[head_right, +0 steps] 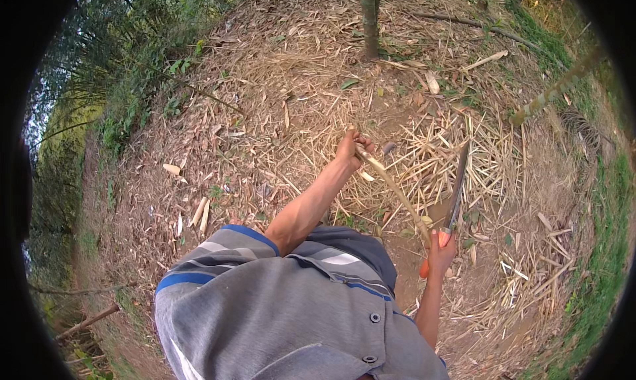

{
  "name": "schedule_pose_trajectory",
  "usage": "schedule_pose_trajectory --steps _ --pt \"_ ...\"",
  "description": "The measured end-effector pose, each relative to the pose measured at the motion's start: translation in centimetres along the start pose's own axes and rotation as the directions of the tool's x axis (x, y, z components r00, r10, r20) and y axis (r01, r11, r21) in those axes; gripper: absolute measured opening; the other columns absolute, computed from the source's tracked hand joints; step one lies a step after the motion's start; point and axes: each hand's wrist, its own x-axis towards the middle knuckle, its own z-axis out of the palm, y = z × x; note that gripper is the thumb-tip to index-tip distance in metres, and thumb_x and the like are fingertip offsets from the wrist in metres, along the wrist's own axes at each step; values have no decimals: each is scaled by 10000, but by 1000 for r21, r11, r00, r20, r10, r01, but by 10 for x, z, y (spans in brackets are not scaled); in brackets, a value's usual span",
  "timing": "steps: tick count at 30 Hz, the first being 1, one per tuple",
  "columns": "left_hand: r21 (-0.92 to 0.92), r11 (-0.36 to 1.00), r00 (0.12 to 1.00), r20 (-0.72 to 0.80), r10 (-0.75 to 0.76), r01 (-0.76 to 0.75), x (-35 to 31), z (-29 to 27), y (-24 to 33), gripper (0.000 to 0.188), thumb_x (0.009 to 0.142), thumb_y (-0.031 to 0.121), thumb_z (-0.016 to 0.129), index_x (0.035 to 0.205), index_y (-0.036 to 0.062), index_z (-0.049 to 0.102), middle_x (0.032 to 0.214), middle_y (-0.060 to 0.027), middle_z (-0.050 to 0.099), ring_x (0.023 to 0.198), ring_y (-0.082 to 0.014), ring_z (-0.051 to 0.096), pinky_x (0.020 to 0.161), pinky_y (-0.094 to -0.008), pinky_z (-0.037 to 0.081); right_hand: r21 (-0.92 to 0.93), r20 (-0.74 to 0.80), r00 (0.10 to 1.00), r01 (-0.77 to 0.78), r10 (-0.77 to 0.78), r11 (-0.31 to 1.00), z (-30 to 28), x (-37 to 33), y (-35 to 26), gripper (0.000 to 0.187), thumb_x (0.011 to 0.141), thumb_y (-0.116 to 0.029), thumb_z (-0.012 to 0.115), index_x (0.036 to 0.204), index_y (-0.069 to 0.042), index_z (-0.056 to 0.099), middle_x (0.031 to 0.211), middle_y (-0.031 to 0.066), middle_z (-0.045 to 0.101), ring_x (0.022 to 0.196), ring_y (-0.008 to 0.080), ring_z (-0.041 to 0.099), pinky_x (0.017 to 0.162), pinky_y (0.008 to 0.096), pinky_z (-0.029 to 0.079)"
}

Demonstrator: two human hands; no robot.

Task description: The person uses a machete to cut long sticks into smaller pieces. They repeatedly pick up sticks from the ground, hold them with one hand, and chop them with the other hand, dropping the cut pieces onto the ground.

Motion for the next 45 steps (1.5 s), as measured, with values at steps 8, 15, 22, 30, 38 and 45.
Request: schedule_pose_trajectory --steps 8,15,22,30,38,45 --pt "825 -277 785 558 268 -492 -25 -60 84 685 830 477 532 1344 76 322 1219 -223 467 1155 -343 438 1039 -503 244 -98 64 988 -134 141 986 27 -28 -26 284 771 -130 619 976 17 490 795 107 548 573 161 577 434 269 506" --pt "279 -546 612 305 -730 -790 -47 -100 132 515 832 564 441 904 83 611 665 -149 613 689 -316 619 767 -465 452 -50 151 927 -341 344 939 65 -72 -11 257 749 -90 626 948 7 498 739 82 543 545 157 574 422 265 479" --pt "426 -402 563 379 -734 -810 -38 -156 153 473 789 519 501 927 82 617 708 -199 613 706 -371 606 629 -462 468 -194 216 886 -374 411 907 98 -100 -8 240 735 -91 633 931 -17 515 722 68 546 584 145 583 453 261 473" --pt "351 -471 585 400 -705 -809 -24 -158 185 449 745 510 572 924 101 623 757 -202 622 746 -368 609 648 -464 467 -252 308 800 -453 515 855 145 -137 -26 378 707 -200 722 955 -18 502 766 92 586 662 215 619 567 312 495" --pt "521 -536 747 442 -496 -664 -42 -197 210 214 755 220 493 817 69 632 773 -215 630 740 -365 628 656 -441 496 -684 17 973 -157 231 712 178 -118 -38 638 671 -332 730 1184 -62 461 992 242 594 931 401 573 762 435 460" --pt "689 -565 891 370 -264 -453 -44 -212 214 312 784 346 528 800 56 641 728 -209 629 702 -369 628 618 -447 495 -770 93 971 -70 220 634 202 -73 -63 601 688 -368 716 1143 -58 473 1027 222 589 955 402 560 771 451 451"
